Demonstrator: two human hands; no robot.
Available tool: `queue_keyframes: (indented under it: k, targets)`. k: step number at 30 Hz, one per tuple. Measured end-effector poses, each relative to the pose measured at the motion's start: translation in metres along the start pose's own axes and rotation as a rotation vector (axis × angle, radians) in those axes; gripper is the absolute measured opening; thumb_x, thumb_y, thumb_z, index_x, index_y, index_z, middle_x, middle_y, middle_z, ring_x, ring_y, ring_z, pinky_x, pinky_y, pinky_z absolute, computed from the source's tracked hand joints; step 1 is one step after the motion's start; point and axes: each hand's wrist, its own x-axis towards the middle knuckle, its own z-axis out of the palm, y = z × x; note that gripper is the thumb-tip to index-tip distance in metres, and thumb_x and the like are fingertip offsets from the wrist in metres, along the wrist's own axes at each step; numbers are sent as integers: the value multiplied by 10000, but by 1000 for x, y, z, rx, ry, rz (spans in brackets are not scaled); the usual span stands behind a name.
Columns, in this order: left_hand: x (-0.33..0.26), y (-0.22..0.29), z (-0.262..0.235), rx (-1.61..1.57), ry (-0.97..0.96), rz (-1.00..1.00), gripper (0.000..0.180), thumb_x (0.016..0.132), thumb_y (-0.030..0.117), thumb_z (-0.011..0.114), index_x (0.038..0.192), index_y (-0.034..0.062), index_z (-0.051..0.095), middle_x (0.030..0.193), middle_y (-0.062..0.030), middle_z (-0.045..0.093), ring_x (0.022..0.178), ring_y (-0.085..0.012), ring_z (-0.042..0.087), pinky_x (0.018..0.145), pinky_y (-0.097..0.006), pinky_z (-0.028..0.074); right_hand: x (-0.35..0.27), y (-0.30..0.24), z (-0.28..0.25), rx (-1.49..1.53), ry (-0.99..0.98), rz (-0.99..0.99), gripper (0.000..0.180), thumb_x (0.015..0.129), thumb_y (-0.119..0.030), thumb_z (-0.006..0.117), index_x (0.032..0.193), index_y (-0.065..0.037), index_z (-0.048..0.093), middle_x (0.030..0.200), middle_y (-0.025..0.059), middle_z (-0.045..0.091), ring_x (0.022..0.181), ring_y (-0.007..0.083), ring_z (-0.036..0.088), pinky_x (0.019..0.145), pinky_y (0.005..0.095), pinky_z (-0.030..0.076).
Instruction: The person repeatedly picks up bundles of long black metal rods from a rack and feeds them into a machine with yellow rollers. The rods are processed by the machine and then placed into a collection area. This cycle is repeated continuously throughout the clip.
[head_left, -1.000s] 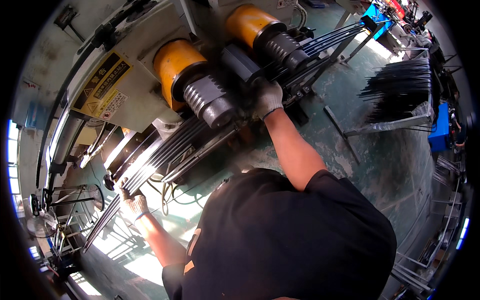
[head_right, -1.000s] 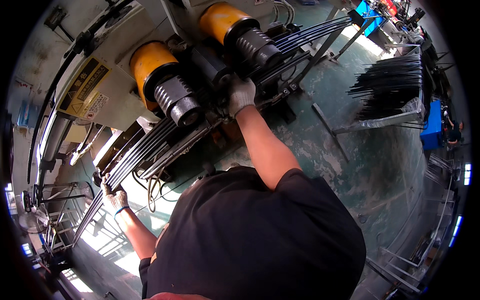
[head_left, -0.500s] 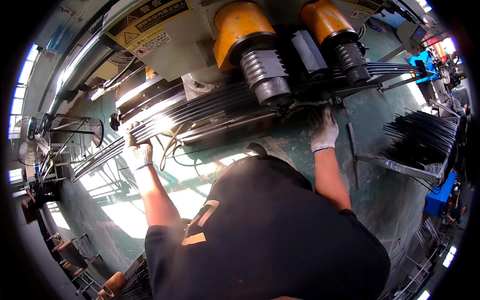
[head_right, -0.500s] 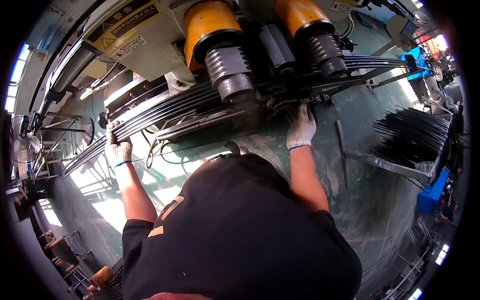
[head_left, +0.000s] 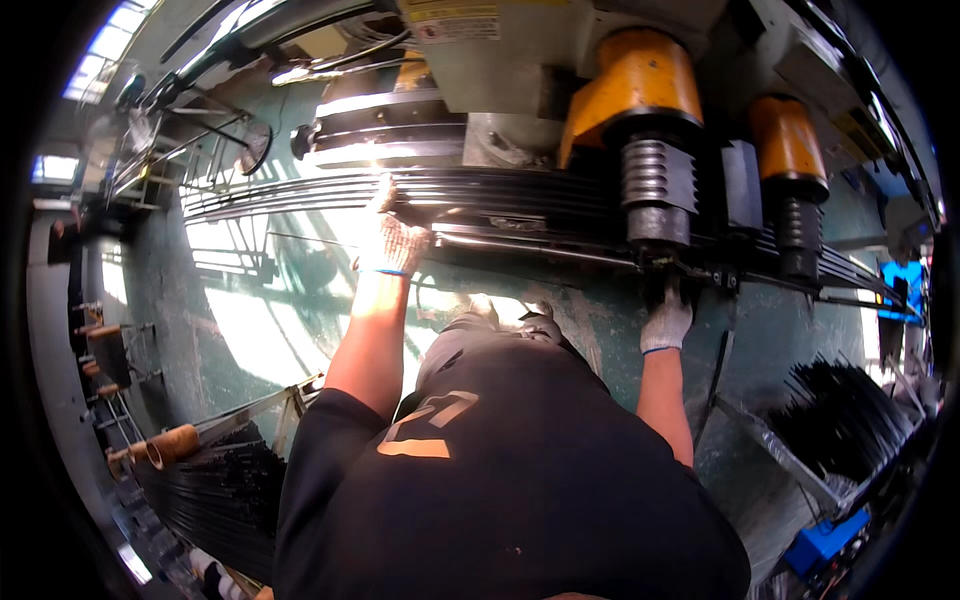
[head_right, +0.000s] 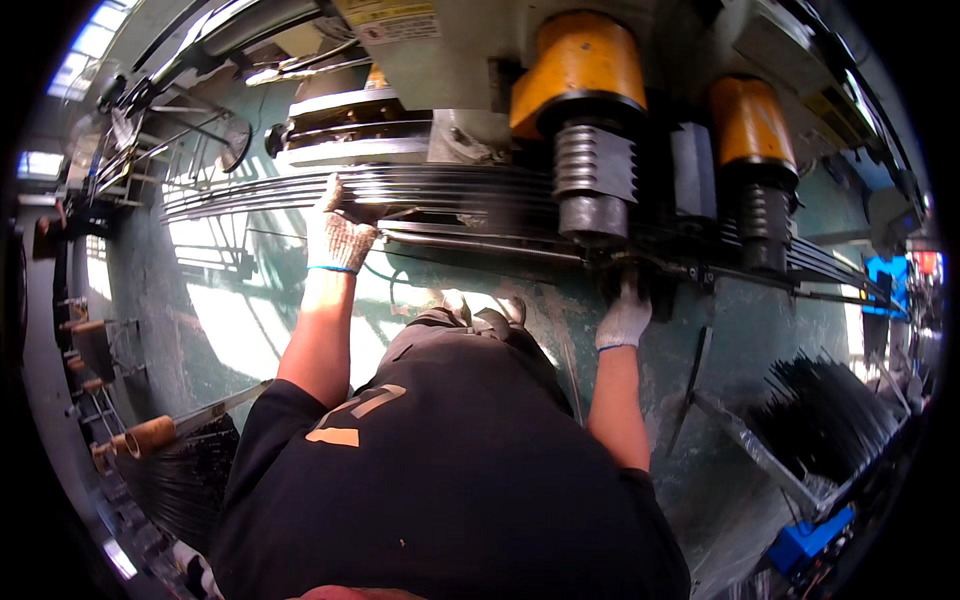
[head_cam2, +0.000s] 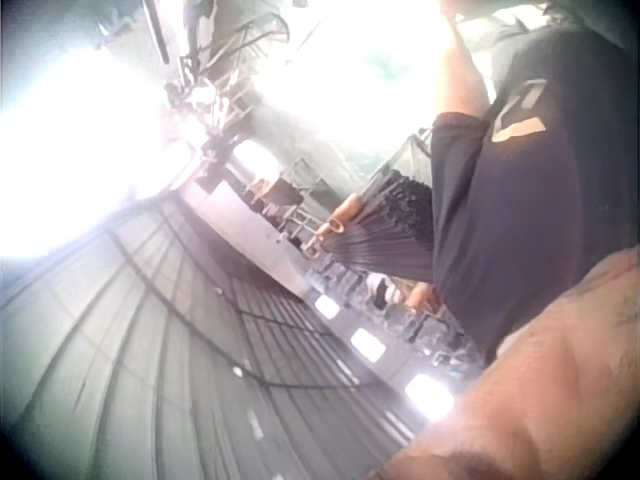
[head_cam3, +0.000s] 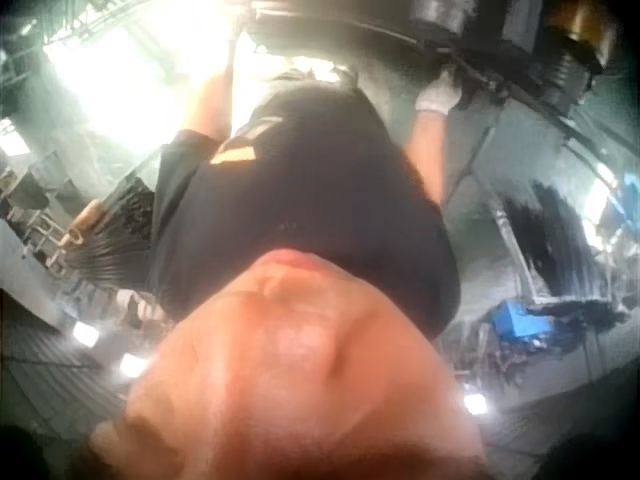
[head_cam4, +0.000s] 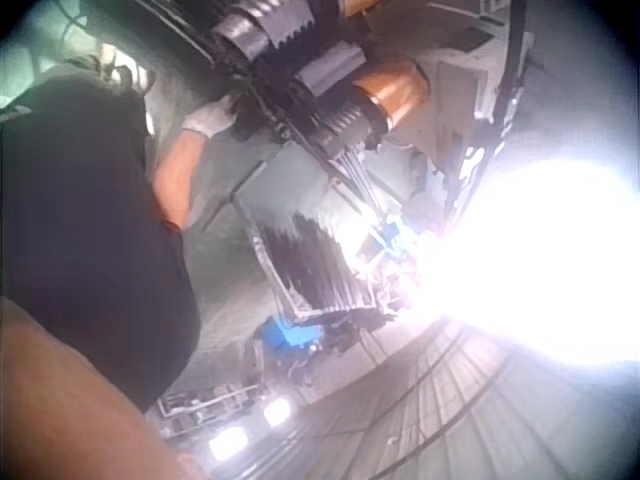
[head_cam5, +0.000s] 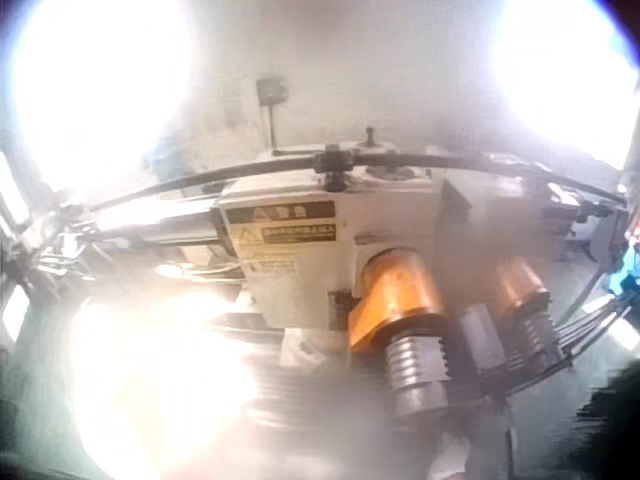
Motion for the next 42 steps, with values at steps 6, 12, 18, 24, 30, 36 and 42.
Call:
queue_keyframes:
  k: [6,12,18,24,30,36,42]
  targets:
    - [12,103,-53,-167,58,161,359,1069,253,624,1357,39,612,1369,-160,663,1302,-331,609,1153,-579,456,-20,27,15,442,158,468,298,997,-198,779,1277,-124,710,1113,60,739,939,221,708,741,369,574]
    - [33,259,-116,-234,202,377,303,1117,266,532,1284,30,623,1261,-160,697,1160,-342,668,1046,-569,527,-44,117,25,271,340,658,216,1000,-103,740,1209,-45,729,1090,114,746,929,253,709,776,395,598]
    - [75,443,-213,-147,330,504,333,1106,324,561,1313,69,621,1296,-151,670,1158,-377,651,1079,-644,503,-144,122,75,-88,313,838,405,1071,-335,607,1355,-48,646,1304,181,686,1151,343,686,969,503,533]
    - [113,568,-293,82,446,669,356,1121,380,530,1268,56,546,1121,-173,643,907,-352,699,774,-561,649,-227,150,139,-843,-299,459,204,994,-264,688,971,-63,712,830,82,738,739,234,677,648,397,536]
    - [131,612,-323,213,375,475,461,1122,347,531,1288,-82,561,1191,-210,659,987,-340,690,868,-504,634,-239,114,178,-691,-73,409,217,935,-182,698,783,-27,716,734,51,696,695,195,654,694,374,542]
    - [100,581,-301,203,78,476,454,1107,442,553,1392,88,561,1361,-212,648,1120,-345,695,935,-491,626,-219,52,206,-539,-119,375,219,914,-178,710,776,-10,679,704,66,666,563,158,566,572,348,475]
    - [70,560,-284,375,-12,400,504,1077,470,587,1481,171,556,1410,-136,643,1263,-339,656,1026,-561,585,-218,40,235,-979,-62,339,395,933,-278,766,963,112,713,820,215,740,752,340,691,730,479,519]
